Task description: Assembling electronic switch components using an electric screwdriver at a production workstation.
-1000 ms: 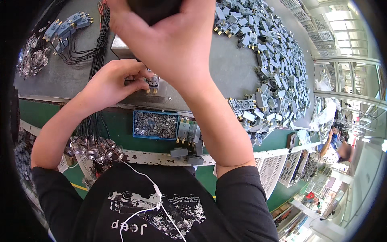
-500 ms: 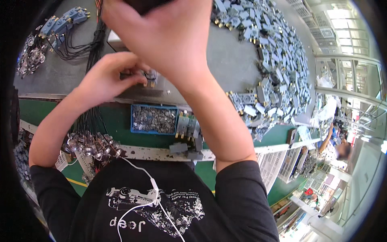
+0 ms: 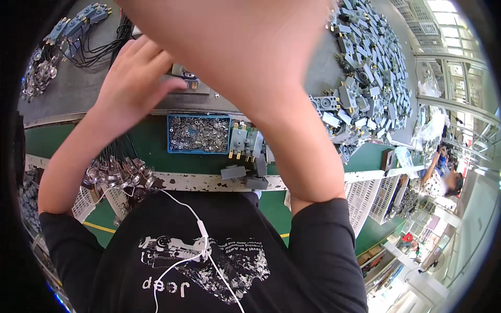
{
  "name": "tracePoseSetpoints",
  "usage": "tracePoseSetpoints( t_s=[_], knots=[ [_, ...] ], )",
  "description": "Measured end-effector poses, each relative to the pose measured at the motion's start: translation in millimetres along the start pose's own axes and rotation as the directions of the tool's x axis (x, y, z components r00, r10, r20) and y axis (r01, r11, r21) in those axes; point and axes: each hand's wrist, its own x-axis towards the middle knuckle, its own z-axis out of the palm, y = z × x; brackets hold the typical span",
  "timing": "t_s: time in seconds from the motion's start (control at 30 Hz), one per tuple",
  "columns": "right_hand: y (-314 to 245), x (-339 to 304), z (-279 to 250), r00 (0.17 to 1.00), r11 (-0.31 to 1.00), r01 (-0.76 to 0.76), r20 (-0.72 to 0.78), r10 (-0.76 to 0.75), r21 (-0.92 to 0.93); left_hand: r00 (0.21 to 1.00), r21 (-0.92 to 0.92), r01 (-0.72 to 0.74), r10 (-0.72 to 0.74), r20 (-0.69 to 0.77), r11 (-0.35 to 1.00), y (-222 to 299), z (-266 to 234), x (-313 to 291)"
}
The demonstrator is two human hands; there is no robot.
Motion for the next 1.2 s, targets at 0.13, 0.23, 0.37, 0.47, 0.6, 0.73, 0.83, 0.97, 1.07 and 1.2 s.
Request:
tracePoseSetpoints(
  t_s=[0.13, 0.23, 0.37, 0.47, 0.6, 0.73, 0.83, 0.97, 1.07, 1.2],
  knots=[
    [-0.4, 7.2, 2.6, 0.999, 0.999, 0.041, -0.021, -0.041, 0.005, 0.88, 0.162, -0.404, 0.334, 0.337, 0.901, 33.8, 17.2, -20.6],
    [-17.0, 3.8, 13.9, 0.995, 0.994, 0.103, -0.001, -0.103, 0.043, 0.788, 0.107, -0.485, 0.381, 0.483, 0.868, 26.6, 48.3, -43.9],
    [-33.9, 12.3, 4.3, 0.987, 0.984, 0.162, -0.007, -0.162, 0.072, 0.788, 0.106, -0.486, 0.383, 0.483, 0.867, 25.1, 43.4, -40.1],
    [-19.2, 28.0, 31.0, 0.977, 0.972, 0.214, -0.017, -0.214, 0.091, 0.825, 0.115, -0.461, 0.378, 0.42, 0.88, 26.8, 45.8, -43.5],
    [-10.4, 27.9, 68.9, 0.966, 0.958, 0.257, -0.006, -0.258, 0.126, 0.802, 0.156, -0.486, 0.368, 0.47, 0.86, 31.2, 41.5, -43.2],
    [34.6, 64.6, 78.6, 0.808, 0.701, 0.537, -0.048, -0.587, 0.469, 0.795, 0.147, -0.497, 0.381, 0.473, 0.855, 30.9, 39.6, -36.2],
    [2.5, 18.8, 105.5, 0.985, 0.979, 0.167, -0.061, -0.161, 0.113, 0.824, 0.098, -0.425, 0.339, 0.454, 0.9, 25.3, 40.9, -44.6],
    [22.4, 32.2, 93.8, 0.809, 0.805, 0.587, 0.112, -0.577, -0.091, 0.79, -0.025, -0.354, 0.313, 0.527, 0.935, 25.7, 38.4, -35.8],
    [-1.1, 28.3, 99.9, 0.991, 0.989, 0.089, 0.093, -0.1, 0.119, 0.814, -0.078, -0.331, 0.326, 0.481, 0.941, 19.8, 42.0, -41.0],
    [-5.8, 8.1, 114.5, 0.99, 0.99, 0.092, -0.118, -0.079, 0.109, 0.757, -0.083, -0.342, 0.327, 0.566, 0.936, 23.4, 29.9, -36.7]
  ],
)
